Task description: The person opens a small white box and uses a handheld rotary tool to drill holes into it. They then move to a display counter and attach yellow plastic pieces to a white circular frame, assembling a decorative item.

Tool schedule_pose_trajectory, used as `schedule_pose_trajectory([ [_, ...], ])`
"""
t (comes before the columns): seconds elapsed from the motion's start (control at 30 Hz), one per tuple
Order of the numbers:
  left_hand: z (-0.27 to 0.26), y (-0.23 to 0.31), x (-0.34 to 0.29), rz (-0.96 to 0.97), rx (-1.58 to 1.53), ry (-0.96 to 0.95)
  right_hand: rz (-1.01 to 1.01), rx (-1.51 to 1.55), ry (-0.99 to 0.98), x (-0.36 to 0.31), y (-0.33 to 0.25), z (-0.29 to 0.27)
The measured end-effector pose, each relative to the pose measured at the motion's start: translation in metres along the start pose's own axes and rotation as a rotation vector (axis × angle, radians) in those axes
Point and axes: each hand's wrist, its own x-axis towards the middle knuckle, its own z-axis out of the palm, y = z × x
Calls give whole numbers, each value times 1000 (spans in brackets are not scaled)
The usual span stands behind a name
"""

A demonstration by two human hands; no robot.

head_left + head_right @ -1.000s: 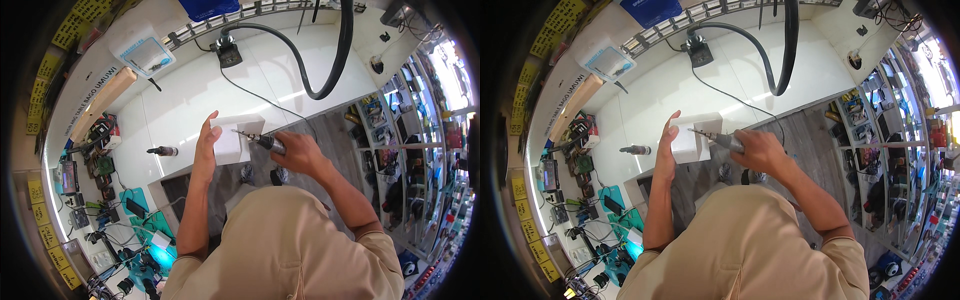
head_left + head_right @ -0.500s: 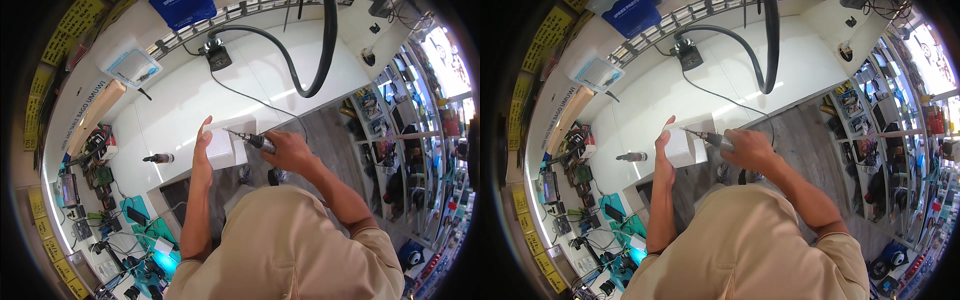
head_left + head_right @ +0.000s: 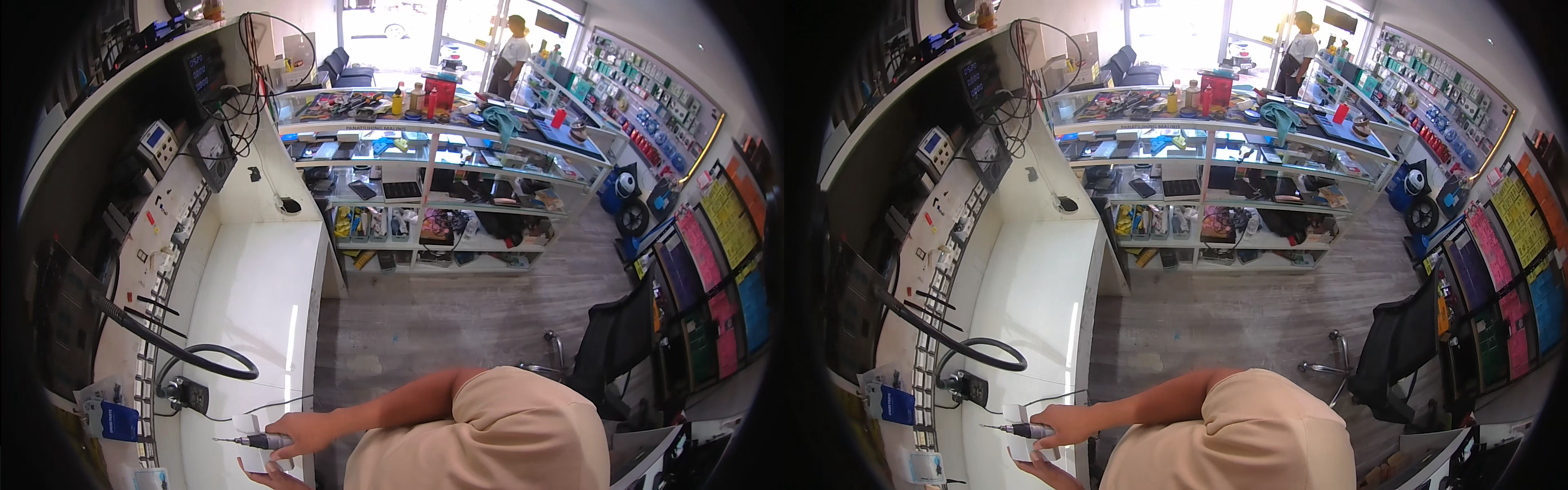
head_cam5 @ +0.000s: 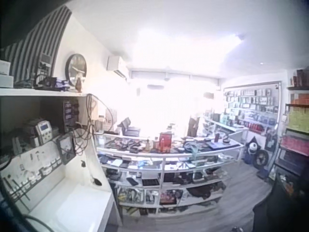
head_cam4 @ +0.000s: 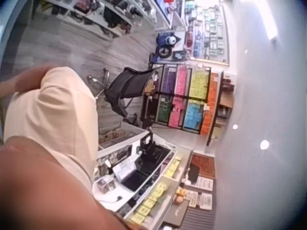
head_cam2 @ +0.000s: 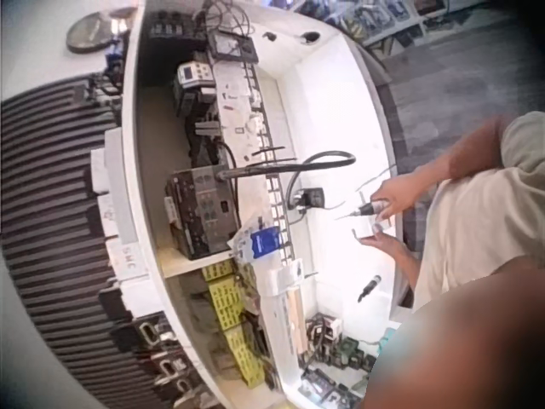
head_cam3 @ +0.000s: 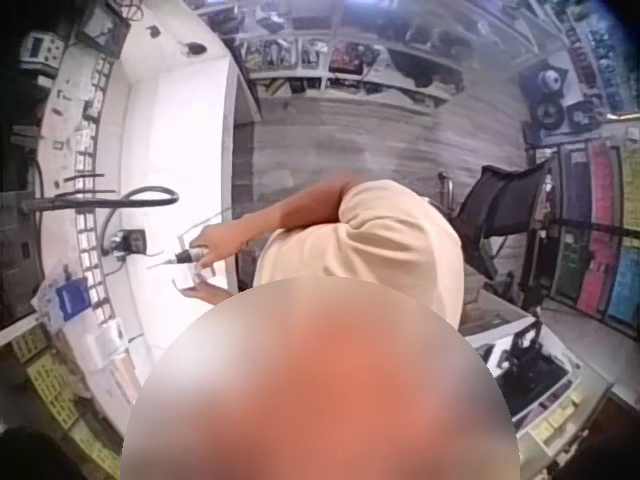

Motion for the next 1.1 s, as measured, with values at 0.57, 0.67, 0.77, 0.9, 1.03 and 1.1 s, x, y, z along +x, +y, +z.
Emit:
schedule_pose_trajectory([
  [0.57, -31, 23, -2, -249, -663, -386, -28, -12, 87, -14, 12, -14],
  [0.67, -22, 17, -8, -215, -709, -146, -32, 94, 86, -14, 9, -6],
  [0.77, -1, 17, -17, -187, -867, 62, 234, 236, -13, -16, 6, 0],
  [0.9, 20, 21, -29, -247, -1134, 221, 267, 413, 9, -21, 6, 20],
  [1.03, 28, 25, -41, -236, -1077, 202, 292, 436, -23, -22, 11, 33],
  [1.1, 22, 24, -39, -296, -1033, 197, 241, 384, -70, -22, 11, 33],
])
